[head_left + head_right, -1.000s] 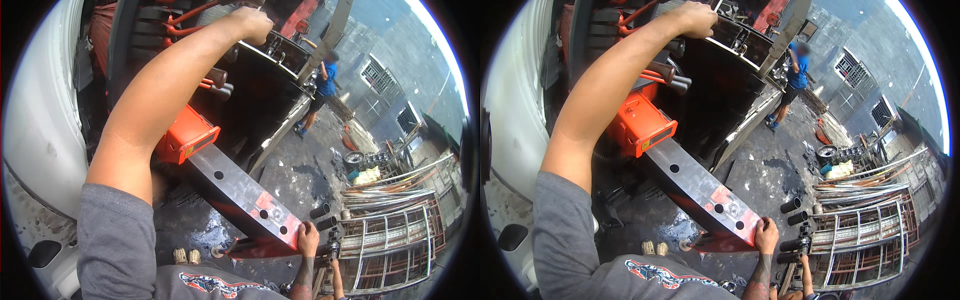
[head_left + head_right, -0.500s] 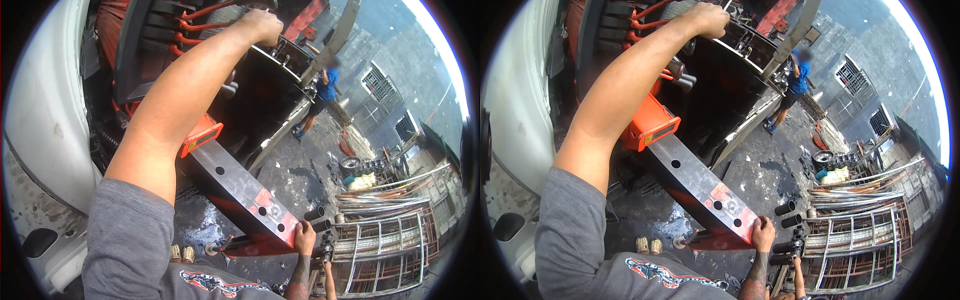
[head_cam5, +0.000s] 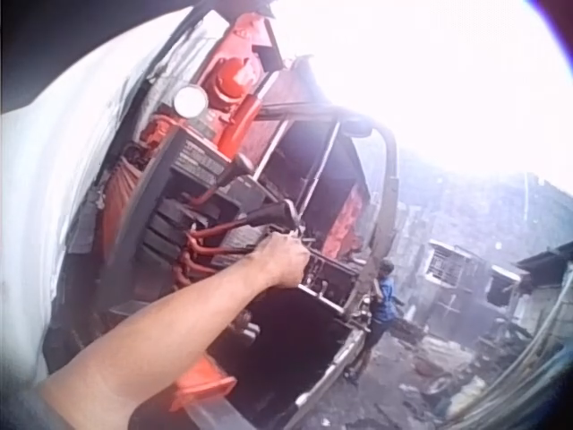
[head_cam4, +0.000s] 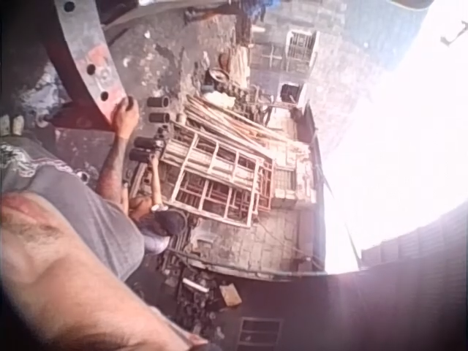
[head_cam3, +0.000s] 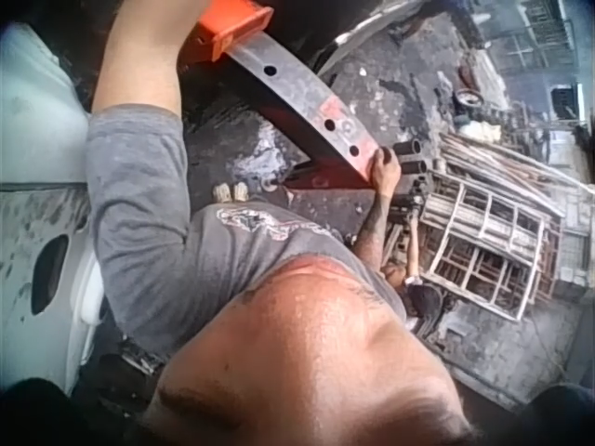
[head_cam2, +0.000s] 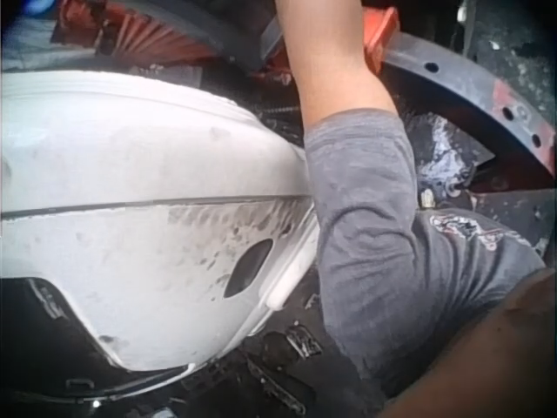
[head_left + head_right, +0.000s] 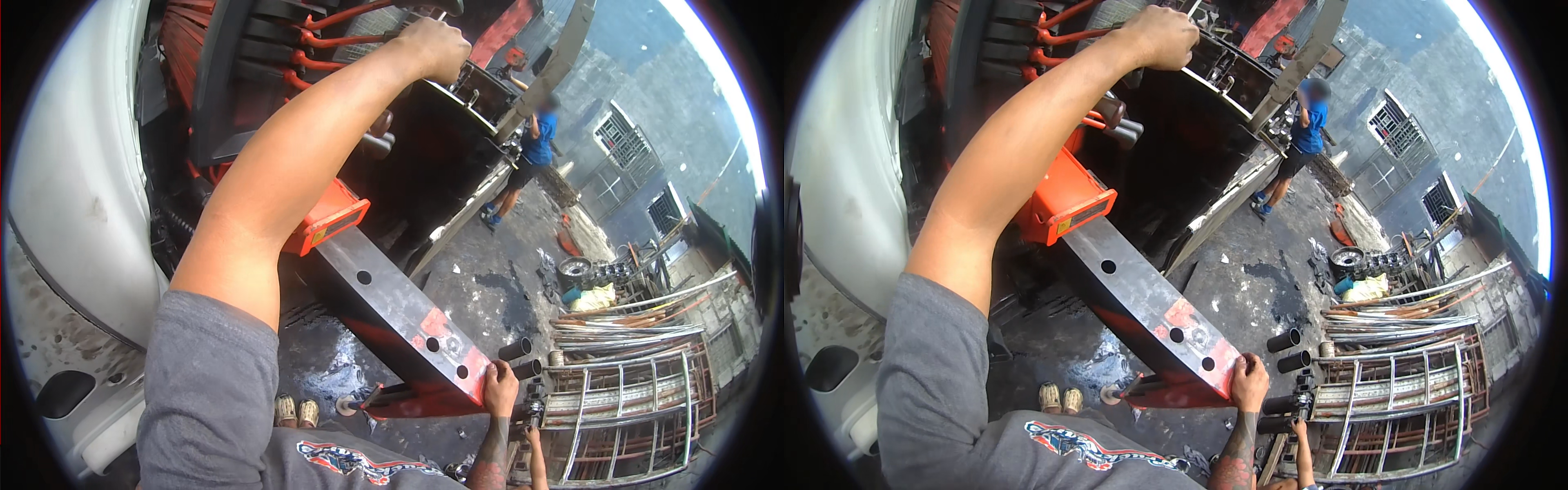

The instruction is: Operating the hydraulic control levers on a truck-mounted crane to move engine blocks.

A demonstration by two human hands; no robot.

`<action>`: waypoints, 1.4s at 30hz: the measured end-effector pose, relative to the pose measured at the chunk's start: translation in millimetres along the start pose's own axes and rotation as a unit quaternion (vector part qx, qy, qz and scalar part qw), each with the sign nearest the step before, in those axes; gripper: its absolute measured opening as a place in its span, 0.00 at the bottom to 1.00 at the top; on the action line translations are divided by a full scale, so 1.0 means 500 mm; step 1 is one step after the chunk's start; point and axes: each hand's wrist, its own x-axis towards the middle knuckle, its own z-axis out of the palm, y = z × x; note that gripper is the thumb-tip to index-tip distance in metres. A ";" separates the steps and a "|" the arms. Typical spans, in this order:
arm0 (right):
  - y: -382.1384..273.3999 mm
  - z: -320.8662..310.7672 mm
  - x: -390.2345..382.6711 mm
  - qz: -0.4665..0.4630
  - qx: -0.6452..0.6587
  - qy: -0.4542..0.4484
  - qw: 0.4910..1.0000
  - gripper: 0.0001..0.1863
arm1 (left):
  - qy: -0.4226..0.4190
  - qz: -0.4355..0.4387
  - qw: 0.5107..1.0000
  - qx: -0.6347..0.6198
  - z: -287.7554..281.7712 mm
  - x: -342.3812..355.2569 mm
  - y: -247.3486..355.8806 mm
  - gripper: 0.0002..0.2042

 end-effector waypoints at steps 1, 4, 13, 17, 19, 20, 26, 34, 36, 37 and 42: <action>-0.003 0.002 0.000 0.014 -0.010 -0.019 1.000 0.13 | -0.002 -0.002 1.000 0.004 -0.003 -0.006 -0.004 0.13; -0.009 -0.001 -0.001 -0.008 0.005 0.002 1.000 0.13 | 0.043 -0.008 0.996 -0.081 -0.008 -0.029 0.005 0.10; -0.024 -0.005 -0.002 -0.017 -0.035 0.007 0.999 0.14 | -0.181 0.105 0.977 0.051 0.045 -0.212 0.109 0.09; -0.019 -0.004 -0.001 -0.015 -0.036 0.007 0.999 0.15 | -0.241 0.016 0.969 0.046 0.011 -0.199 0.126 0.10; -0.012 -0.006 -0.002 0.019 -0.035 -0.019 0.999 0.15 | -0.354 -0.029 0.929 0.100 -0.015 -0.170 0.129 0.12; -0.010 -0.005 -0.002 0.011 -0.021 -0.016 1.000 0.15 | -0.368 -0.029 0.924 0.095 -0.024 -0.173 0.121 0.12; -0.004 -0.003 0.000 0.003 -0.004 -0.018 1.000 0.15 | -0.371 0.000 0.925 0.081 -0.046 -0.188 0.101 0.15; 0.001 -0.002 0.003 0.000 0.038 -0.012 0.999 0.14 | -0.335 0.007 0.939 0.075 -0.043 -0.187 0.105 0.14; 0.001 -0.002 0.003 0.011 0.027 -0.023 0.999 0.14 | -0.345 0.004 0.936 0.069 -0.041 -0.186 0.109 0.14; 0.000 -0.003 0.002 -0.011 0.047 -0.006 0.999 0.14 | -0.334 -0.003 0.940 0.076 -0.040 -0.186 0.111 0.14; -0.008 -0.008 0.002 0.023 0.036 -0.032 0.999 0.15 | -0.352 -0.013 0.934 0.064 -0.048 -0.188 0.107 0.14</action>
